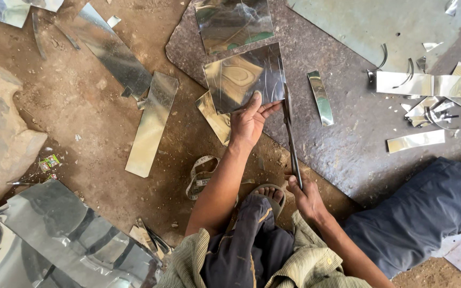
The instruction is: The person uses shears to cut and trim small rectangular mirror pieces one at a time. They repeatedly pick up a mirror, shear off edges or corners, and place the trimmed piece on the floor among other cut pieces.
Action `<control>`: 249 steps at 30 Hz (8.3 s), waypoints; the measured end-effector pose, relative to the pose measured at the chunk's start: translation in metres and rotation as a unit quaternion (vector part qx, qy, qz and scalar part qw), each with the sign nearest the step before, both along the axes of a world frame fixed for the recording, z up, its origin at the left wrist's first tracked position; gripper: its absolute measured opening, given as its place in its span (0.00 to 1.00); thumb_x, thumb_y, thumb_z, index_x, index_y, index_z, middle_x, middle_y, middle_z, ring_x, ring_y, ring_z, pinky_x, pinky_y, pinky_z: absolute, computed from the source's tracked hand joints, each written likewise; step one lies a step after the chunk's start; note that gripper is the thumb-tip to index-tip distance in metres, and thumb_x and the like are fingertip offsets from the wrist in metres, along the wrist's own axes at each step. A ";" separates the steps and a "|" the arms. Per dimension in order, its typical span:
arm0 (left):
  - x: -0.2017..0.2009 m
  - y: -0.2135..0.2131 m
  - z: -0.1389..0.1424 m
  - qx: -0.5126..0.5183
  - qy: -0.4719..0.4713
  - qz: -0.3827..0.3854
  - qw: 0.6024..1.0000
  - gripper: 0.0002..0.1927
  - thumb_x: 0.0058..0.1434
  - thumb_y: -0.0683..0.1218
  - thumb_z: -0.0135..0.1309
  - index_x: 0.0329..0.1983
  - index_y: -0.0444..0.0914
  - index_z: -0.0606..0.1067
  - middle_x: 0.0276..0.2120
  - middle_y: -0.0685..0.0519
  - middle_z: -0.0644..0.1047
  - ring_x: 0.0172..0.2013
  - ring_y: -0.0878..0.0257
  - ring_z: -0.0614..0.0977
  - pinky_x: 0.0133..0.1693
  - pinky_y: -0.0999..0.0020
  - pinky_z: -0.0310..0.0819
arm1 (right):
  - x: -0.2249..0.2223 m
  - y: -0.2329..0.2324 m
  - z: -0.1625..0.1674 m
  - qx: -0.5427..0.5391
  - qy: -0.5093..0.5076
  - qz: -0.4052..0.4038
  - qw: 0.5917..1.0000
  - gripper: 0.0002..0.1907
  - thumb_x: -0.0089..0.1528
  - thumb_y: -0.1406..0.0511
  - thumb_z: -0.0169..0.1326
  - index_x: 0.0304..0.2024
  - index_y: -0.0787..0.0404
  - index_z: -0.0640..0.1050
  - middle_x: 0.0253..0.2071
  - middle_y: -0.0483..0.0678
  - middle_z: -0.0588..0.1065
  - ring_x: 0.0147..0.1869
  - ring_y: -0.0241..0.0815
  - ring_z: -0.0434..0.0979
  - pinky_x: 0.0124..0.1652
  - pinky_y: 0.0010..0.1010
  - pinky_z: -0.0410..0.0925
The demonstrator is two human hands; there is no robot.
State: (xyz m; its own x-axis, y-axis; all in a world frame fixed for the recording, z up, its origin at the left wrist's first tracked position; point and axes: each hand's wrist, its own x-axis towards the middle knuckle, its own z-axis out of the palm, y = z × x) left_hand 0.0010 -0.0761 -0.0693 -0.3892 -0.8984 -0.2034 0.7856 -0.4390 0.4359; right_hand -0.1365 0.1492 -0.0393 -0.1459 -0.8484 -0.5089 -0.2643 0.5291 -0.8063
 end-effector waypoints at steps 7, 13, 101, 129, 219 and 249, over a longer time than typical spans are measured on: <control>-0.001 0.000 0.005 -0.033 -0.030 0.009 0.999 0.12 0.72 0.44 0.57 0.52 0.31 0.77 0.49 0.41 0.81 0.49 0.46 0.84 0.53 0.46 0.81 | -0.003 -0.002 0.006 0.015 0.020 0.018 1.000 0.26 0.68 0.52 0.42 0.57 0.64 0.73 0.46 0.59 0.80 0.46 0.47 0.81 0.48 0.40 0.73; -0.002 0.002 0.013 -0.017 -0.034 0.002 0.999 0.12 0.70 0.45 0.57 0.51 0.32 0.78 0.48 0.41 0.81 0.48 0.47 0.84 0.52 0.48 0.82 | -0.004 0.002 -0.008 0.052 0.040 -0.004 0.998 0.30 0.69 0.50 0.38 0.55 0.68 0.74 0.41 0.60 0.80 0.39 0.47 0.84 0.41 0.42 0.76; 0.122 -0.019 0.017 -0.002 -0.534 -0.055 0.844 0.23 0.57 0.46 0.61 0.56 0.41 0.71 0.42 0.48 0.81 0.38 0.61 0.85 0.28 0.67 0.84 | -0.068 0.024 -0.053 0.268 0.046 0.155 0.950 0.26 0.66 0.49 0.55 0.29 0.66 0.77 0.21 0.48 0.74 0.25 0.41 0.73 0.32 0.38 0.69; -0.015 -0.058 0.065 -0.273 -0.324 -0.026 0.906 0.23 0.73 0.61 0.43 0.42 0.39 0.77 0.26 0.60 0.73 0.28 0.72 0.74 0.30 0.75 0.68 | -0.039 -0.003 0.013 0.077 -0.058 0.129 0.987 0.27 0.69 0.52 0.41 0.63 0.62 0.71 0.57 0.54 0.75 0.61 0.49 0.78 0.55 0.41 0.75; -0.051 0.022 0.056 -0.100 -0.033 0.077 0.991 0.06 0.74 0.40 0.55 0.48 0.30 0.77 0.44 0.39 0.83 0.41 0.47 0.87 0.43 0.50 0.88 | -0.011 -0.007 0.034 -0.022 -0.080 -0.030 0.996 0.23 0.70 0.56 0.42 0.63 0.60 0.70 0.50 0.52 0.76 0.53 0.44 0.77 0.53 0.37 0.73; -0.048 0.033 0.053 -0.117 -0.177 0.125 0.969 0.06 0.71 0.41 0.53 0.44 0.32 0.73 0.35 0.44 0.79 0.34 0.49 0.87 0.35 0.54 0.89 | -0.037 0.007 0.001 0.103 0.180 0.030 0.978 0.27 0.71 0.48 0.38 0.42 0.65 0.71 0.35 0.58 0.72 0.35 0.54 0.72 0.34 0.51 0.71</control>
